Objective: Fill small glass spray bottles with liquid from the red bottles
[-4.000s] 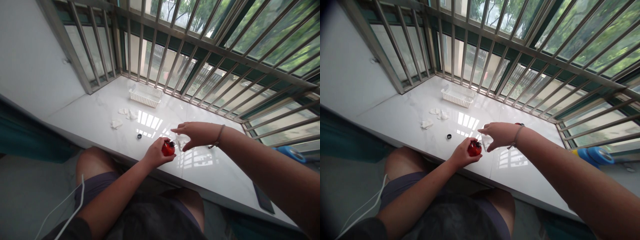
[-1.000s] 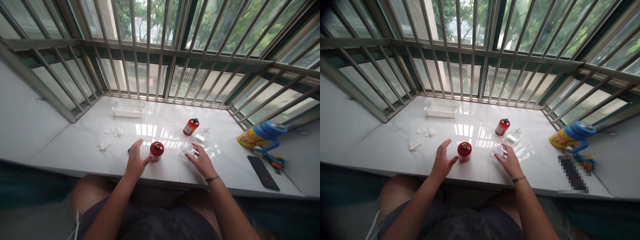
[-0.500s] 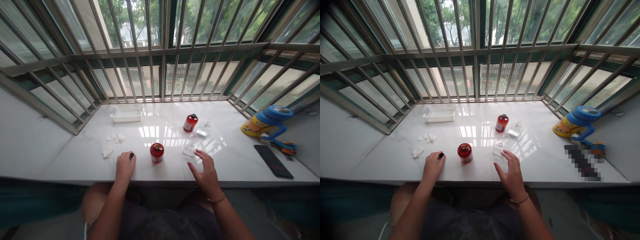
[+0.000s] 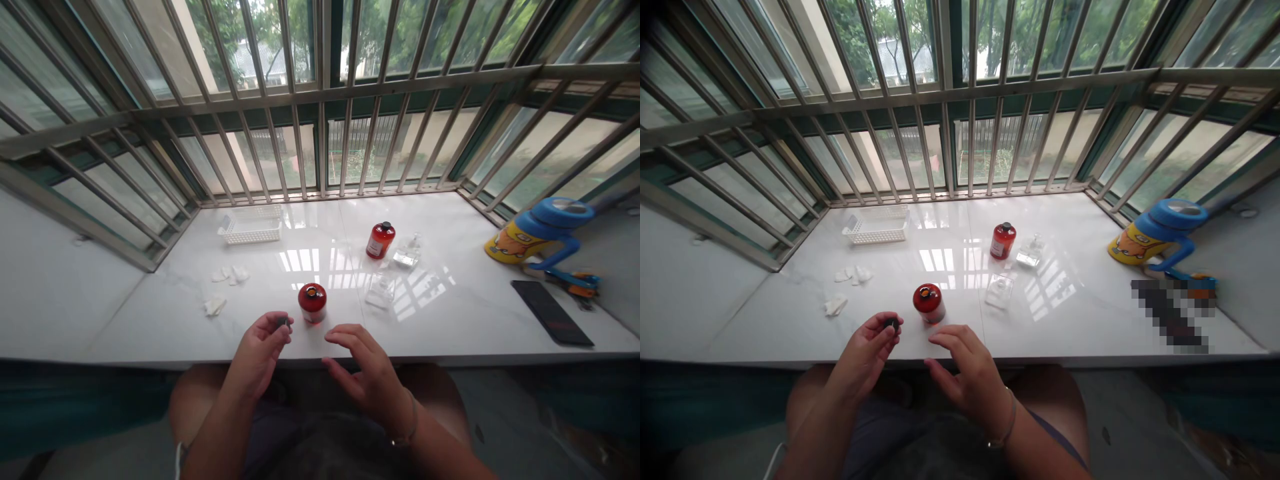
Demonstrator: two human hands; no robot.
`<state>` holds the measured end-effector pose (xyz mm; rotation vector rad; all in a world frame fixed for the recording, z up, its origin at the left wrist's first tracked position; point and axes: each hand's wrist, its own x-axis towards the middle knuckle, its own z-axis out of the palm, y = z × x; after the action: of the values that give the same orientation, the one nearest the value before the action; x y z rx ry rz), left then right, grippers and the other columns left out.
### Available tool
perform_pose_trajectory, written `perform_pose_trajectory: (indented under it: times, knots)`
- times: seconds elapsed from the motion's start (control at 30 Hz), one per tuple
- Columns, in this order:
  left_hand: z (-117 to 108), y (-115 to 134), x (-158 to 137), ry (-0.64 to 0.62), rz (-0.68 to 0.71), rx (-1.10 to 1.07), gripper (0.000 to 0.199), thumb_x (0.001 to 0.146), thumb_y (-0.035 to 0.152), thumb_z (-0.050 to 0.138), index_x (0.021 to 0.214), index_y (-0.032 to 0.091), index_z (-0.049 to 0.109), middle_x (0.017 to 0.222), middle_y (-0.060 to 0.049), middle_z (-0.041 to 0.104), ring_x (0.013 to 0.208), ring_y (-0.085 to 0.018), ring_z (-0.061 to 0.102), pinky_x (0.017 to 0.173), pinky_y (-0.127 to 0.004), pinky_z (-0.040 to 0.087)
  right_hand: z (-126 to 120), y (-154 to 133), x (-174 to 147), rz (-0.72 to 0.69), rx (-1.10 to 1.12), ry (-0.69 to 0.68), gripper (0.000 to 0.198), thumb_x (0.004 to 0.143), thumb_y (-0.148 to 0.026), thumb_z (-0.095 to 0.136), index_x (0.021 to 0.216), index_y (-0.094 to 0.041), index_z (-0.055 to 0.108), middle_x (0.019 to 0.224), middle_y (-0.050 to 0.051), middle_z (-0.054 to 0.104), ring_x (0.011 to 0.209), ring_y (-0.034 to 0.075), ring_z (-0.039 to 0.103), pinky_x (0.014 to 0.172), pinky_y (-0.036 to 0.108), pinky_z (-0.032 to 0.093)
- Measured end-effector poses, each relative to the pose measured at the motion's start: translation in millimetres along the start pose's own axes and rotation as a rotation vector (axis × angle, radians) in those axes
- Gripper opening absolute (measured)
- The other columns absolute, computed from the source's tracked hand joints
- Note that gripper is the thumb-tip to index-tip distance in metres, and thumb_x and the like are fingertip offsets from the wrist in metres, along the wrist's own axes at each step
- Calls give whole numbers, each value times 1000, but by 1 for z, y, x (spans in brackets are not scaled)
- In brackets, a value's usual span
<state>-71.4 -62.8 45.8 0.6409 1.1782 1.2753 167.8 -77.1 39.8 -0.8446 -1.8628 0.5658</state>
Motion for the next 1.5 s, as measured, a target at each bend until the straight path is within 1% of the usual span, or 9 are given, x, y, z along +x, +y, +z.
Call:
perform_pose_trajectory:
  times: [0.17, 0.3, 0.4, 0.53, 0.77, 0.93, 1.1, 1.33, 1.5]
  knots:
    - [28, 4, -29, -143, -20, -47, 48, 56, 34, 107, 89, 17, 76, 86, -2, 72, 75, -13, 63, 67, -21, 51, 11, -17, 17, 41, 169, -3, 39, 97, -24, 77, 134, -27, 65, 122, 10, 72, 108, 24, 72, 93, 39, 64]
    - [32, -2, -37, -181, 10, -50, 48, 56, 33, 107, 88, 18, 75, 86, -2, 72, 83, -16, 66, 72, -22, 53, 10, -20, 20, 82, 245, -1, 25, 98, -22, 75, 122, -27, 71, 107, 6, 75, 95, 21, 71, 83, 35, 63]
    - [31, -6, -38, -182, 28, -21, 45, 57, 29, 106, 88, 19, 74, 89, -2, 72, 84, -17, 68, 74, -24, 54, 8, -21, 17, 128, 278, 8, 19, 98, -22, 75, 117, -26, 73, 100, 4, 75, 87, 19, 70, 79, 33, 60]
    - [32, -9, -40, -174, 59, 17, 43, 58, 26, 104, 87, 18, 73, 90, -2, 72, 83, -17, 69, 74, -25, 56, 7, -23, 11, 186, 301, 17, 17, 98, -22, 74, 115, -26, 75, 99, 3, 76, 86, 18, 71, 78, 31, 59]
    - [38, -6, -42, -129, 55, 106, 41, 61, 27, 103, 87, 19, 72, 84, -1, 74, 81, -17, 70, 72, -25, 58, 6, -24, 8, 245, 286, 35, 13, 100, -23, 71, 111, -25, 77, 98, 4, 77, 86, 18, 73, 78, 31, 58]
    - [41, 0, -47, -106, 62, 205, 41, 63, 31, 102, 89, 18, 72, 85, -4, 77, 82, -21, 75, 73, -30, 63, 5, -24, 6, 271, 220, 57, 11, 101, -24, 69, 108, -25, 78, 98, 4, 80, 87, 19, 75, 80, 32, 59]
    - [40, -1, -50, -115, 65, 235, 38, 66, 31, 101, 91, 19, 74, 87, -5, 79, 83, -22, 76, 74, -31, 64, 1, -27, 5, 252, 173, 60, 12, 101, -23, 69, 108, -26, 78, 96, 4, 81, 86, 20, 76, 79, 32, 60]
    - [41, -1, -50, -94, 55, 221, 39, 62, 32, 103, 85, 18, 74, 83, -4, 78, 79, -21, 75, 72, -30, 63, -1, -30, 5, 214, 170, 34, 17, 103, -20, 65, 113, -26, 77, 99, 5, 81, 90, 21, 76, 80, 33, 60]
    - [41, -2, -51, -102, -11, 160, 36, 69, 37, 100, 85, 17, 75, 78, -3, 77, 70, -17, 71, 67, -26, 59, -2, -28, 4, 180, 190, 6, 25, 102, -19, 65, 124, -26, 73, 110, 7, 79, 98, 22, 75, 86, 35, 62]
